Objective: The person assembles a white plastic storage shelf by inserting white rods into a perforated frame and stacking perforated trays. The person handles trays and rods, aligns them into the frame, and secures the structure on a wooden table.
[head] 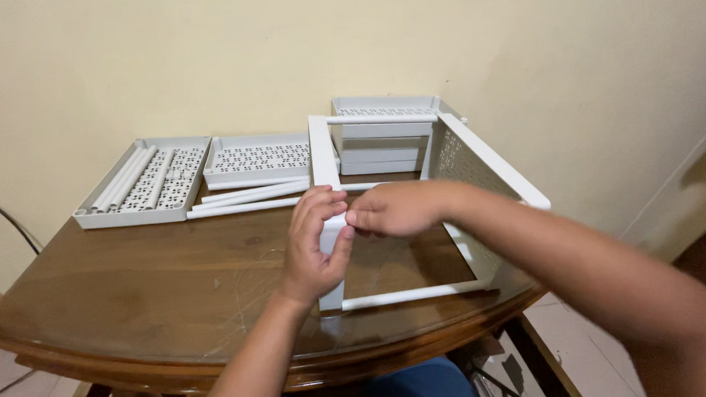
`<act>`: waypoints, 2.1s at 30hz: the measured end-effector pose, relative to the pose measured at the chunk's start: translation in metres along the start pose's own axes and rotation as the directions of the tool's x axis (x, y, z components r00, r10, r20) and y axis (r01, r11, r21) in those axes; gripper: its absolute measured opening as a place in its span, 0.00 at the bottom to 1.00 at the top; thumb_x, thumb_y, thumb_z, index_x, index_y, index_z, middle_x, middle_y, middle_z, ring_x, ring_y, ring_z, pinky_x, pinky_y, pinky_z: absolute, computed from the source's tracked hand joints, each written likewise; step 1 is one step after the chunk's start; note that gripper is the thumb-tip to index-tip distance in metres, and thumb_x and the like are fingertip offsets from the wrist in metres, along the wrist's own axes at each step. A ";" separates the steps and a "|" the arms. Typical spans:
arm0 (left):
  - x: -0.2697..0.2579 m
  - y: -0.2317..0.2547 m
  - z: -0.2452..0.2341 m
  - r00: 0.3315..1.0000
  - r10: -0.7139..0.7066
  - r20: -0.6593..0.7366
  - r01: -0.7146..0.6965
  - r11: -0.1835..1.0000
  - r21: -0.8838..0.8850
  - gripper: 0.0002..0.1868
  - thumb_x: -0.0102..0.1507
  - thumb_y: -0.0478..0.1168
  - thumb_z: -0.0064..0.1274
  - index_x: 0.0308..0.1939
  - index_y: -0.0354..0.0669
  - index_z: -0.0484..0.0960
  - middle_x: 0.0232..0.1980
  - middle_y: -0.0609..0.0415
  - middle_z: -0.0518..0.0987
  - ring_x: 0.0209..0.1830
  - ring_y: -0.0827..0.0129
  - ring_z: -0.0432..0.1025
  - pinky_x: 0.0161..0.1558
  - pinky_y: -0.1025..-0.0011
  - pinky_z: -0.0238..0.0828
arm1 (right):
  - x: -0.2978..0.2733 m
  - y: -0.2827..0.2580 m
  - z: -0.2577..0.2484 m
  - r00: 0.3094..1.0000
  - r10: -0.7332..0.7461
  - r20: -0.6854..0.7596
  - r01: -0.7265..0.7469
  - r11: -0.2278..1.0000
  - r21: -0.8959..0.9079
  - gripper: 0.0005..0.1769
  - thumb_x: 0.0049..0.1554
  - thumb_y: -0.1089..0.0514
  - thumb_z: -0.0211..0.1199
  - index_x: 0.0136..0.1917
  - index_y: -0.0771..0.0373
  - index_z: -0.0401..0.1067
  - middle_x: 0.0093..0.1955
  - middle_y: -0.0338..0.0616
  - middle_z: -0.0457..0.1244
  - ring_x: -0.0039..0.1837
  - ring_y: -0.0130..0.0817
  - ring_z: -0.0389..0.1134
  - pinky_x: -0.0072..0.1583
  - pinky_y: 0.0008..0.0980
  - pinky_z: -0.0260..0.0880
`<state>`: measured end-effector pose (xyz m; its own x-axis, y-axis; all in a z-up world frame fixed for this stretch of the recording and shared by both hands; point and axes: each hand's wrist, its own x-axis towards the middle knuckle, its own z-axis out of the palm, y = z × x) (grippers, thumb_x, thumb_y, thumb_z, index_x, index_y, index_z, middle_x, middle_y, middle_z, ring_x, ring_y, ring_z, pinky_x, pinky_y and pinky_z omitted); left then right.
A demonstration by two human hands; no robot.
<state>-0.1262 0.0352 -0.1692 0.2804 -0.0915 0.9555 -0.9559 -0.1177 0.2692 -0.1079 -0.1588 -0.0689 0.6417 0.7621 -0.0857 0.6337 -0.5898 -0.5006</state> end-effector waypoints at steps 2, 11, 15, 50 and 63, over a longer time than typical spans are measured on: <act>-0.002 0.001 0.001 1.000 -0.013 0.003 0.013 1.000 0.017 0.15 0.63 0.33 0.57 0.53 0.39 0.74 0.61 0.44 0.78 0.70 0.46 0.68 0.72 0.53 0.63 | -0.012 -0.013 0.017 0.973 0.014 -0.229 -0.094 0.935 -0.342 0.18 0.66 0.44 0.51 0.50 0.59 0.71 0.36 0.44 0.67 0.40 0.47 0.69 0.44 0.48 0.68; -0.001 0.004 -0.002 1.000 -0.019 0.013 0.019 1.000 -0.001 0.22 0.57 0.32 0.59 0.54 0.39 0.73 0.61 0.44 0.77 0.71 0.45 0.67 0.73 0.52 0.61 | -0.024 -0.046 0.053 0.792 -0.238 -0.562 -0.257 0.704 -0.661 0.15 0.60 0.46 0.60 0.44 0.60 0.69 0.35 0.49 0.67 0.37 0.48 0.70 0.38 0.47 0.68; 0.000 0.005 -0.002 0.999 -0.030 0.017 0.030 1.000 0.000 0.21 0.57 0.32 0.59 0.54 0.39 0.73 0.61 0.44 0.76 0.71 0.45 0.67 0.72 0.52 0.61 | -0.022 -0.043 0.052 0.781 -0.236 -0.579 -0.264 0.715 -0.648 0.15 0.59 0.46 0.60 0.42 0.59 0.68 0.33 0.47 0.67 0.34 0.47 0.70 0.35 0.46 0.67; 0.000 0.001 -0.002 0.999 -0.033 -0.039 0.033 0.999 0.011 0.23 0.54 0.28 0.58 0.53 0.39 0.73 0.60 0.45 0.77 0.70 0.46 0.68 0.71 0.53 0.64 | -0.006 -0.019 0.008 0.962 0.259 -0.088 -0.264 0.963 -0.052 0.25 0.64 0.40 0.49 0.43 0.63 0.73 0.34 0.42 0.66 0.39 0.34 0.65 0.45 0.39 0.68; 0.001 0.004 -0.003 0.998 -0.048 -0.048 0.050 0.998 0.028 0.22 0.53 0.27 0.58 0.51 0.38 0.74 0.59 0.45 0.78 0.69 0.46 0.69 0.70 0.54 0.65 | -0.024 -0.037 0.008 0.953 0.219 -0.210 -0.237 0.969 -0.066 0.25 0.62 0.38 0.52 0.48 0.62 0.72 0.34 0.50 0.66 0.38 0.44 0.67 0.43 0.44 0.68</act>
<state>-0.1296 0.0373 -0.1672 0.3218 -0.0384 0.9460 -0.9378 -0.1502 0.3129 -0.1505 -0.1530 -0.0552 0.8409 0.5411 -0.0107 0.4904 -0.7702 -0.4079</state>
